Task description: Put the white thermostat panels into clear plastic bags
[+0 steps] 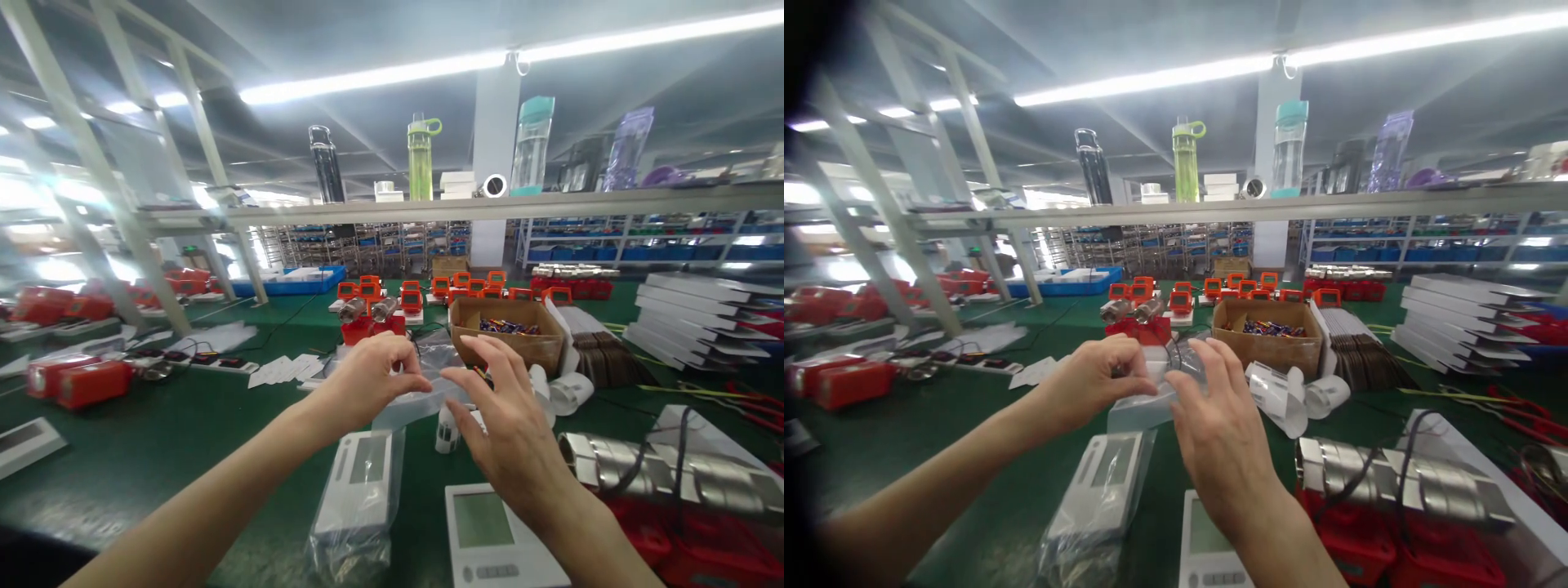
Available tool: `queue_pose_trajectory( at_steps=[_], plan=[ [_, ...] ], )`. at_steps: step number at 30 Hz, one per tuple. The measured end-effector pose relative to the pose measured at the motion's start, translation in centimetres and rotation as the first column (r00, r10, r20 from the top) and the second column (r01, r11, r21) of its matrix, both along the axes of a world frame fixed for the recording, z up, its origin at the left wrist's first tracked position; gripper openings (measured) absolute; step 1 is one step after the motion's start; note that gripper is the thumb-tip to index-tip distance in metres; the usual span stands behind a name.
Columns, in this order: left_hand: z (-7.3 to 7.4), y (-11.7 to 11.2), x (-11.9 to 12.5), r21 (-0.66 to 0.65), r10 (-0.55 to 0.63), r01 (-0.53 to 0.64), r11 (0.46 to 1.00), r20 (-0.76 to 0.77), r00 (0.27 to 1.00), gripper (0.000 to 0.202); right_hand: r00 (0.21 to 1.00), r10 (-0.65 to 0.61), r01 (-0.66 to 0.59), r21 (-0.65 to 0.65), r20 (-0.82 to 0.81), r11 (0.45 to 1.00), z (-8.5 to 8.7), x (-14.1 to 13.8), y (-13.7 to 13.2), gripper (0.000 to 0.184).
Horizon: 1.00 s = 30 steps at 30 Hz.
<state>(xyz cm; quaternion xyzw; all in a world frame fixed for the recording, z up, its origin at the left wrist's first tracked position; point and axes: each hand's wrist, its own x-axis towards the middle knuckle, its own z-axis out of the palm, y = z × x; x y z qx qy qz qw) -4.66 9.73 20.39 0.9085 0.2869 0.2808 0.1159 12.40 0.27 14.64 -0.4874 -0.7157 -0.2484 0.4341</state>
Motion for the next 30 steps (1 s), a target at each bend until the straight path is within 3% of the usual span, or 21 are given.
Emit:
queue_pose_trajectory(
  at_steps=[5,9,14,17,21,24,30],
  plan=[
    [-0.2,-0.5,-0.7,-0.005,-0.091,0.091,0.996,-0.019,0.996,0.021,0.998,0.006,-0.01,-0.07,-0.062,0.998,-0.5,0.0,-0.1,0.016],
    [-0.2,-0.8,-1.1,-0.019,-0.082,0.081,0.997,-0.034,0.996,0.02,0.995,0.061,-0.065,-0.045,-0.079,0.997,-0.5,-0.1,-0.4,0.02],
    [-0.2,-1.1,-1.2,-0.015,-0.099,0.098,0.995,-0.056,0.994,0.024,0.997,0.064,-0.069,-0.108,-0.047,0.992,-0.4,0.5,-0.4,0.017],
    [-0.3,-1.3,-1.2,-0.058,-0.085,0.082,0.995,-0.053,0.995,0.028,0.997,0.071,-0.072,-0.057,-0.022,0.996,-0.5,0.6,-0.4,0.009],
    [0.4,-1.9,-0.9,-0.197,-0.026,0.013,0.98,-0.062,0.998,0.029,0.997,0.069,-0.07,0.027,0.014,0.997,-0.7,0.1,-0.6,0.015],
    [1.4,-2.5,-0.2,-0.223,-0.03,-0.006,0.975,-0.155,0.987,0.035,0.996,0.073,-0.076,0.061,0.053,0.995,-1.1,-0.3,-0.7,0.014],
    [2.3,-2.9,1.3,-0.212,-0.106,0.019,0.977,-0.408,0.907,0.009,0.989,0.115,-0.125,0.098,0.098,0.987,-1.9,-1.0,-0.8,0.013]
  ],
)
